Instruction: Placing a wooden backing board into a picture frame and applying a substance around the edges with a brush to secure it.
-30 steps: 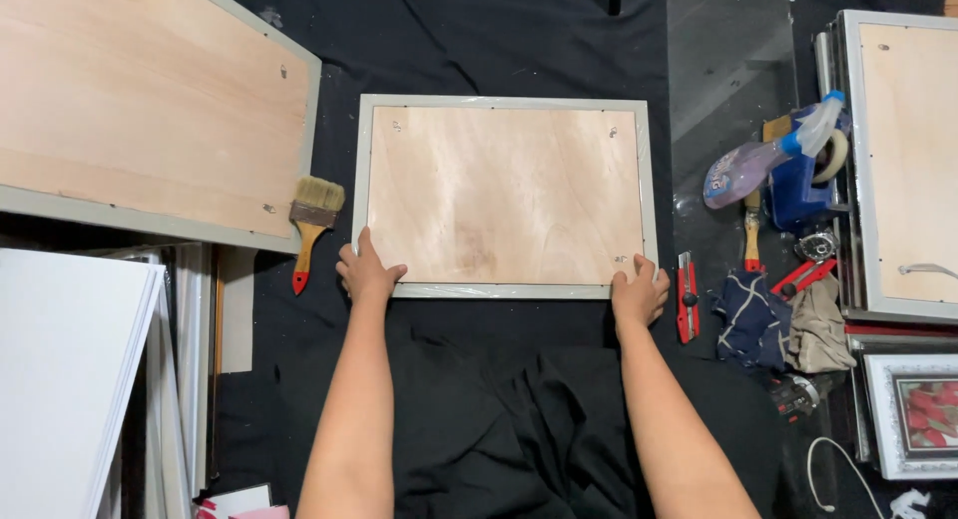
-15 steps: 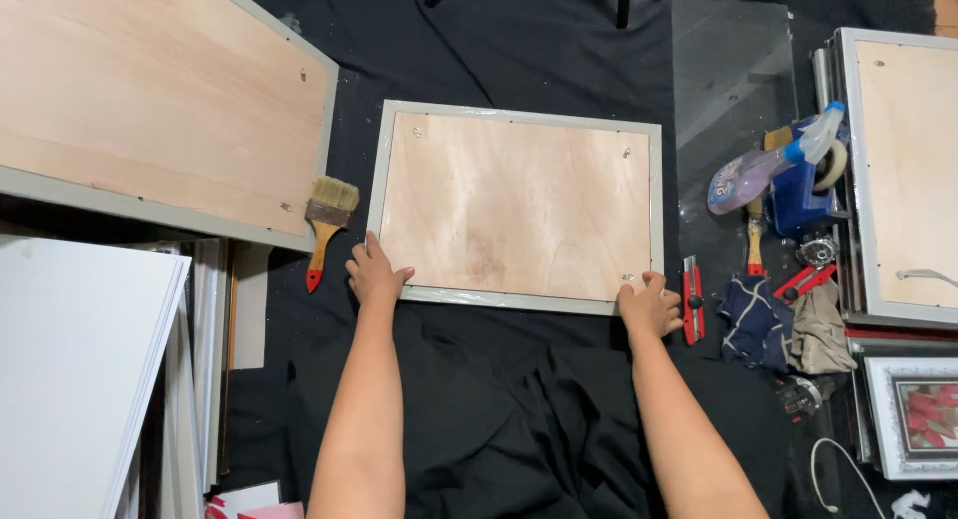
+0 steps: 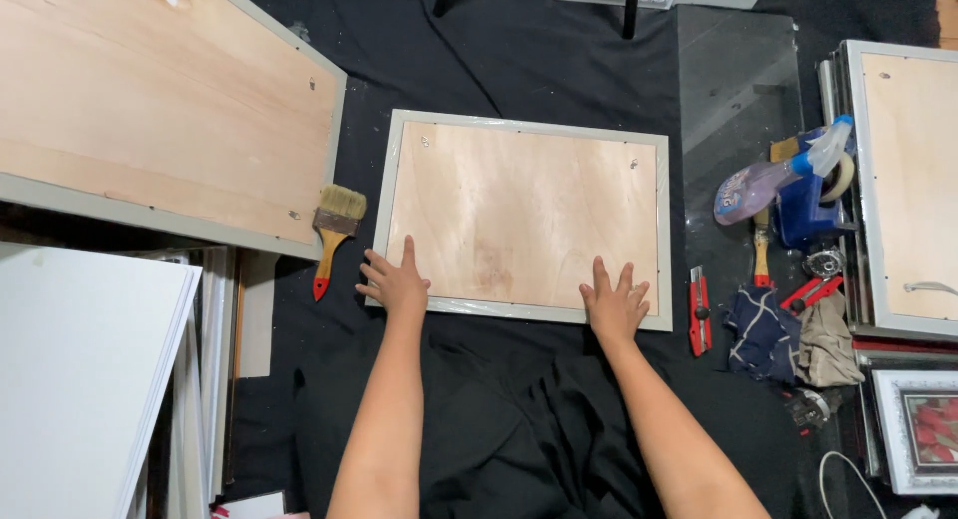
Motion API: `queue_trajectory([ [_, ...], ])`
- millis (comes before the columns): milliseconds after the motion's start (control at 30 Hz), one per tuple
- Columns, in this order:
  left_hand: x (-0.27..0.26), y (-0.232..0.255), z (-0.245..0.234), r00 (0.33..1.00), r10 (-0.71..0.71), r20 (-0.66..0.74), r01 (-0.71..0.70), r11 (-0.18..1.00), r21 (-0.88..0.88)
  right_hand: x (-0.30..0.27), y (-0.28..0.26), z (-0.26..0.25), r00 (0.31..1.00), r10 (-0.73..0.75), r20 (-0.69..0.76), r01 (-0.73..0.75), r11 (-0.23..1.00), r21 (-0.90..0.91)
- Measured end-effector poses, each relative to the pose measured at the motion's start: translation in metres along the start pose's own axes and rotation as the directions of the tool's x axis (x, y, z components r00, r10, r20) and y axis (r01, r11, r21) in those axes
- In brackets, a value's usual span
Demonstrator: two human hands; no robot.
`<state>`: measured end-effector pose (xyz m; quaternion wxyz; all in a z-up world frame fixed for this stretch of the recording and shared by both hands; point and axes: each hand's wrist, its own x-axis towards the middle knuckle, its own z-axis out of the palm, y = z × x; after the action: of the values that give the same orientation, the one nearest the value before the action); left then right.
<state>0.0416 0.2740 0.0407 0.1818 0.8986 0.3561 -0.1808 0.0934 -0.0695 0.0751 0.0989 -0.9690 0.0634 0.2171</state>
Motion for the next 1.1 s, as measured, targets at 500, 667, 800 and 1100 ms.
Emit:
queue_trajectory([
  [500,-0.094,0.105,0.012,0.961,0.224,0.160,-0.220,0.974,-0.043,0.006,0.003,-0.007,0.996,-0.002,0.084,0.001,1.000,0.014],
  [667,-0.096,0.110,0.009,0.964,0.191,0.186,-0.184,0.981,-0.057,0.013,-0.001,0.000,0.989,0.085,0.125,-0.081,0.996,-0.042],
  [800,-0.097,0.110,0.005,0.961,0.191,0.200,-0.186,0.981,-0.047,0.007,-0.008,-0.011,0.985,0.067,0.161,-0.058,0.997,-0.056],
  [1100,-0.132,0.120,-0.015,0.927,0.304,0.217,-0.297,0.953,-0.066,0.066,0.005,-0.042,0.986,-0.009,0.167,0.034,0.989,-0.147],
])
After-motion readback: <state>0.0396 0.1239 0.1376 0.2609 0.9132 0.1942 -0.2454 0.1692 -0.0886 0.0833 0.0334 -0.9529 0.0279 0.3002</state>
